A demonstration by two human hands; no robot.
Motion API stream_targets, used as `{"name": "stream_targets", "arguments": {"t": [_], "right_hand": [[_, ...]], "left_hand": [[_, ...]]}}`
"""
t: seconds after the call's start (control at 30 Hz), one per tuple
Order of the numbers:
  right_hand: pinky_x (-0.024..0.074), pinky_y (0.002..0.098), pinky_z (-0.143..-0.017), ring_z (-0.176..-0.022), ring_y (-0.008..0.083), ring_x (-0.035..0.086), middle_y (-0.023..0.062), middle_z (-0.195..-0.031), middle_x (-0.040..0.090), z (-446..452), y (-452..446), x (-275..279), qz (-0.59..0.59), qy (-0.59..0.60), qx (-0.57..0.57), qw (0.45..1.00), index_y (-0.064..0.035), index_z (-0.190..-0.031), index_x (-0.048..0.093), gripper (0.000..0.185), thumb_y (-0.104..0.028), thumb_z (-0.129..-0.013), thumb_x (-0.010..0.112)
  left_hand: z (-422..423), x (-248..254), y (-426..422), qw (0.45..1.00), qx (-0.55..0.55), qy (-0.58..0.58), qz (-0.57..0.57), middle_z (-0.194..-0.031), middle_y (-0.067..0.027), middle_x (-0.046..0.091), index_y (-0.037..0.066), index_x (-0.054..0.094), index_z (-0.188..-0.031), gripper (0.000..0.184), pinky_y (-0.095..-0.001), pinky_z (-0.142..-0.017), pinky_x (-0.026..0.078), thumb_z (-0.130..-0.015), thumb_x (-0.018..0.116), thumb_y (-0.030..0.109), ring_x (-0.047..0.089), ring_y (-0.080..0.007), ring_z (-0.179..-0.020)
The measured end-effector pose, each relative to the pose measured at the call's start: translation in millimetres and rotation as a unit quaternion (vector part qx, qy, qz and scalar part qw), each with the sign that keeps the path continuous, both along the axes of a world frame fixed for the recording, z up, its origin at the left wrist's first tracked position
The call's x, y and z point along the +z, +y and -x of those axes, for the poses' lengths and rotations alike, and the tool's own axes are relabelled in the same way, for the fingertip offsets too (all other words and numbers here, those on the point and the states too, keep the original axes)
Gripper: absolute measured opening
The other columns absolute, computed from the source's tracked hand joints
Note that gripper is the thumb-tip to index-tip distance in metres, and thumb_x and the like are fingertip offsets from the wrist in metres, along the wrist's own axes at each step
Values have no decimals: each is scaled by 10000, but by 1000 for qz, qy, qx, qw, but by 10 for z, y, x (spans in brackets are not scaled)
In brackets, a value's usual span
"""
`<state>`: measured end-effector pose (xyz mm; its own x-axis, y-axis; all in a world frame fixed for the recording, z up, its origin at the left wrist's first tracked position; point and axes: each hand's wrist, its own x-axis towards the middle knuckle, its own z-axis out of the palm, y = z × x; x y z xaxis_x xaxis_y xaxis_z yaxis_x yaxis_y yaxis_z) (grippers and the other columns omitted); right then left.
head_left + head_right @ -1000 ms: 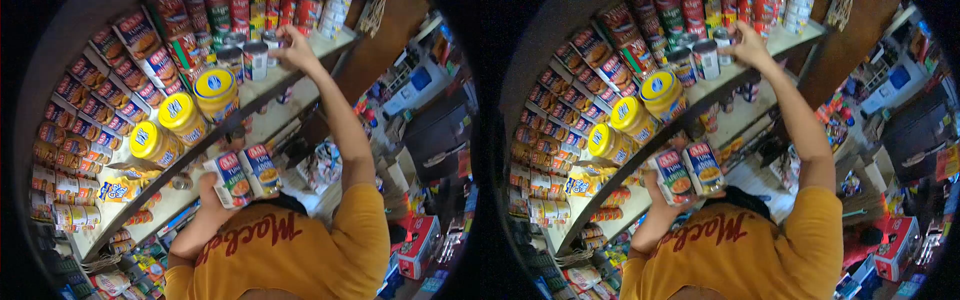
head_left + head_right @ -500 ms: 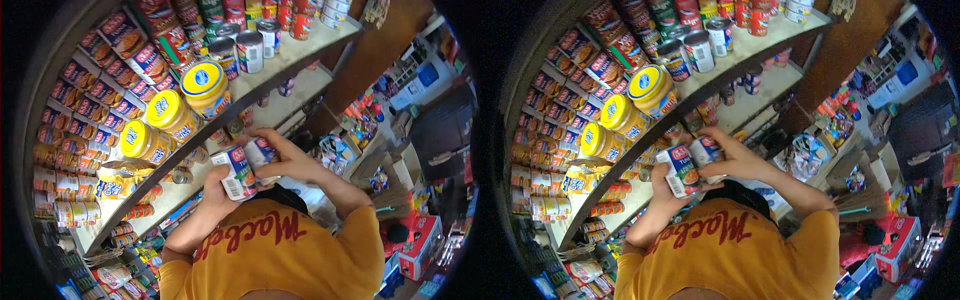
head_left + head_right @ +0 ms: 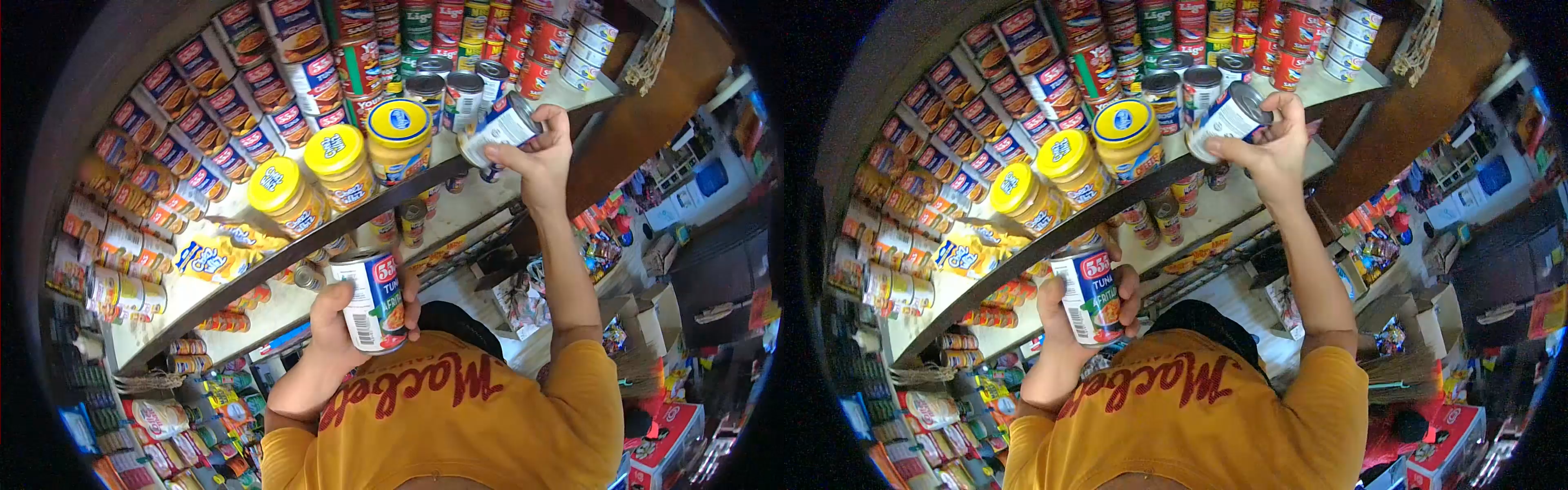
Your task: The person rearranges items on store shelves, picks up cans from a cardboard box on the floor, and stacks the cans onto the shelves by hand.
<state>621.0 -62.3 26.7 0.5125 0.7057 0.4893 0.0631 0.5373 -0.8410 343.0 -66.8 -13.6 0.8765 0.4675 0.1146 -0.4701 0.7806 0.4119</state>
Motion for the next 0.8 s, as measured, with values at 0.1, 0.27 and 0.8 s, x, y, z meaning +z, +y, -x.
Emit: {"name": "stream_targets", "arguments": {"t": [0.1,0.27,0.8], "right_hand": [[446,246,-660,-759,103,526,11,-882,527,70,257,-119,1,-44,-81,996,-92,-965,392,674,-79,-512,890],[426,281,-702,-773,130,486,13,-852,497,24,560,-355,-33,-207,-147,967,-70,-907,450,593,-130,-508,884],[427,196,-671,-760,60,536,18,-899,583,28,509,-391,-45,-169,-78,982,22,-1021,582,201,-63,-851,647]], "left_hand": [[135,58,-56,999,27,41,13,-1040,-169,567,33,479,-1212,565,-433,-702,548,-744,642,304,611,-298,-860],[332,89,-111,995,64,82,-1,-1098,-151,560,25,474,-1238,557,-441,-789,529,-754,619,258,598,-280,-922],[622,164,29,982,132,98,-93,-1212,-158,537,39,354,-1354,774,-452,-904,490,-627,613,-29,574,-307,-1086]]}}
